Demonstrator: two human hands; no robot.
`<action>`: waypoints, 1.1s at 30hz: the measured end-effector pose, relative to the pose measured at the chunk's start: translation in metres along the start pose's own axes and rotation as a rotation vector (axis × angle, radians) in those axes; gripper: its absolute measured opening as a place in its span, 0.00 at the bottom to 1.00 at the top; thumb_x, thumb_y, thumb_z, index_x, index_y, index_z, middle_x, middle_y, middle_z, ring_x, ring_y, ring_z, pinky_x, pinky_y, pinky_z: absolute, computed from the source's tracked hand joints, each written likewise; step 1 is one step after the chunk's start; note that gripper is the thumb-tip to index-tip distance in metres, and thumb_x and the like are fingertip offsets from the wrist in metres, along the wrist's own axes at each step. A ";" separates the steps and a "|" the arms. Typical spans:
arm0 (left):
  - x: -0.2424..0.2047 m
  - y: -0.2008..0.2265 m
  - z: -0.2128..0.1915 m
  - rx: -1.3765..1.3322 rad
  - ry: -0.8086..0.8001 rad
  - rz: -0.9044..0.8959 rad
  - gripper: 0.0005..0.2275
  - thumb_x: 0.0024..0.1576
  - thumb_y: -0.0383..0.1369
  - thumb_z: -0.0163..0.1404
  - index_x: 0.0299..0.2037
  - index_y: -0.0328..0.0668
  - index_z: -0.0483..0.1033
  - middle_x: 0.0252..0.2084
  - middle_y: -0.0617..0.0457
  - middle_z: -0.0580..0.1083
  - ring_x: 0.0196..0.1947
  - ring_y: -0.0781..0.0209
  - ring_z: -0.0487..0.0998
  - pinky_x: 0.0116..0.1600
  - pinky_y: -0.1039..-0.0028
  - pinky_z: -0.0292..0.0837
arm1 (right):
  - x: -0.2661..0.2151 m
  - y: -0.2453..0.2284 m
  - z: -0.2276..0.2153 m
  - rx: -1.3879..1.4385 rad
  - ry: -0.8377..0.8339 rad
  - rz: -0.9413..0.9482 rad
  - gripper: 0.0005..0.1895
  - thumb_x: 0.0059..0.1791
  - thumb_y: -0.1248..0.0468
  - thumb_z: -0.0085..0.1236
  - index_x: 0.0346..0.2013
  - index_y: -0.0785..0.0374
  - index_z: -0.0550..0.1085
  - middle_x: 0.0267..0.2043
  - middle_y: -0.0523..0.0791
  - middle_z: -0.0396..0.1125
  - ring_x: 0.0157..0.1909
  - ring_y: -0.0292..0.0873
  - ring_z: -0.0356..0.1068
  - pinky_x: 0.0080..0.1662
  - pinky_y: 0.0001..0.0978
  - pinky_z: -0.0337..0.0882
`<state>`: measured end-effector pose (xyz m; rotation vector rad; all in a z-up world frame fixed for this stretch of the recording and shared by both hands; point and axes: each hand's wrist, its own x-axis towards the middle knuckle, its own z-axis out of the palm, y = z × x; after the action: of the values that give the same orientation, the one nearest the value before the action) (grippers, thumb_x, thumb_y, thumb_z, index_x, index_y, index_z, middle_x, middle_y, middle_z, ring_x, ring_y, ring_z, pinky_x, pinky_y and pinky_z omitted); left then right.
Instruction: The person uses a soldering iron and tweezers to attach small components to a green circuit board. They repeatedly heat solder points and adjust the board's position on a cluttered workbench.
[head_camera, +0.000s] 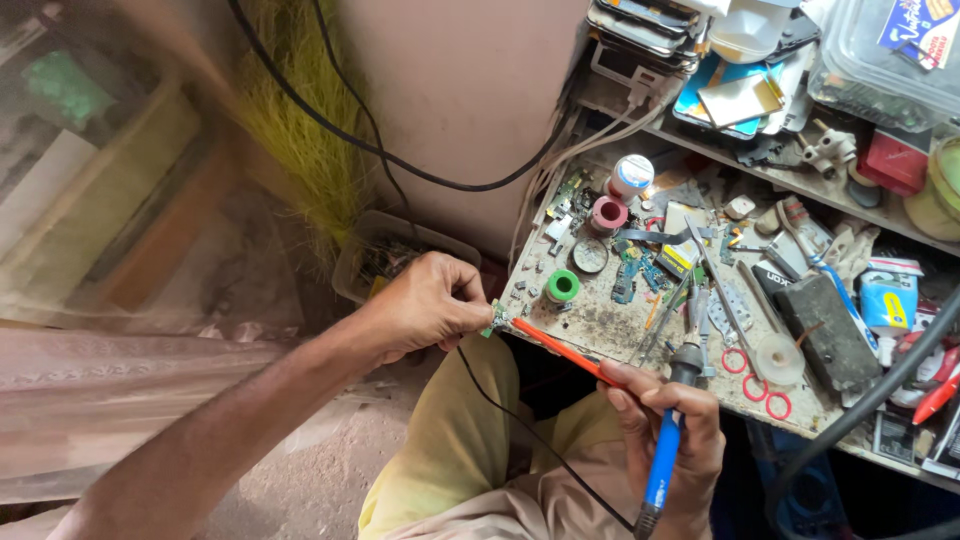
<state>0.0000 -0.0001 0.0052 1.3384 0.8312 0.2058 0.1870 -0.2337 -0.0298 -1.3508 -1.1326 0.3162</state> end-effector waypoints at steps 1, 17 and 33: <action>0.000 0.000 0.000 -0.006 -0.006 0.007 0.07 0.49 0.26 0.58 0.21 0.36 0.74 0.17 0.56 0.71 0.15 0.71 0.70 0.19 0.78 0.67 | 0.002 -0.001 0.001 -0.051 -0.010 -0.039 0.17 0.51 0.77 0.57 0.46 0.63 0.59 0.47 0.56 0.75 0.51 0.46 0.78 0.55 0.36 0.78; 0.000 0.001 0.001 0.006 0.008 0.005 0.07 0.48 0.25 0.58 0.21 0.35 0.73 0.17 0.56 0.70 0.14 0.70 0.69 0.18 0.77 0.66 | 0.017 -0.011 0.011 -0.174 -0.077 -0.134 0.18 0.50 0.78 0.58 0.45 0.63 0.59 0.46 0.52 0.76 0.53 0.47 0.78 0.57 0.37 0.77; -0.002 0.004 0.000 0.021 -0.005 0.000 0.07 0.49 0.25 0.58 0.21 0.36 0.73 0.17 0.56 0.70 0.15 0.71 0.70 0.20 0.77 0.68 | 0.018 -0.015 0.007 -0.206 -0.059 -0.136 0.18 0.51 0.78 0.57 0.46 0.63 0.58 0.45 0.53 0.76 0.53 0.49 0.78 0.56 0.38 0.78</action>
<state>0.0000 0.0002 0.0097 1.3579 0.8308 0.1944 0.1837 -0.2201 -0.0099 -1.4424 -1.3279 0.1445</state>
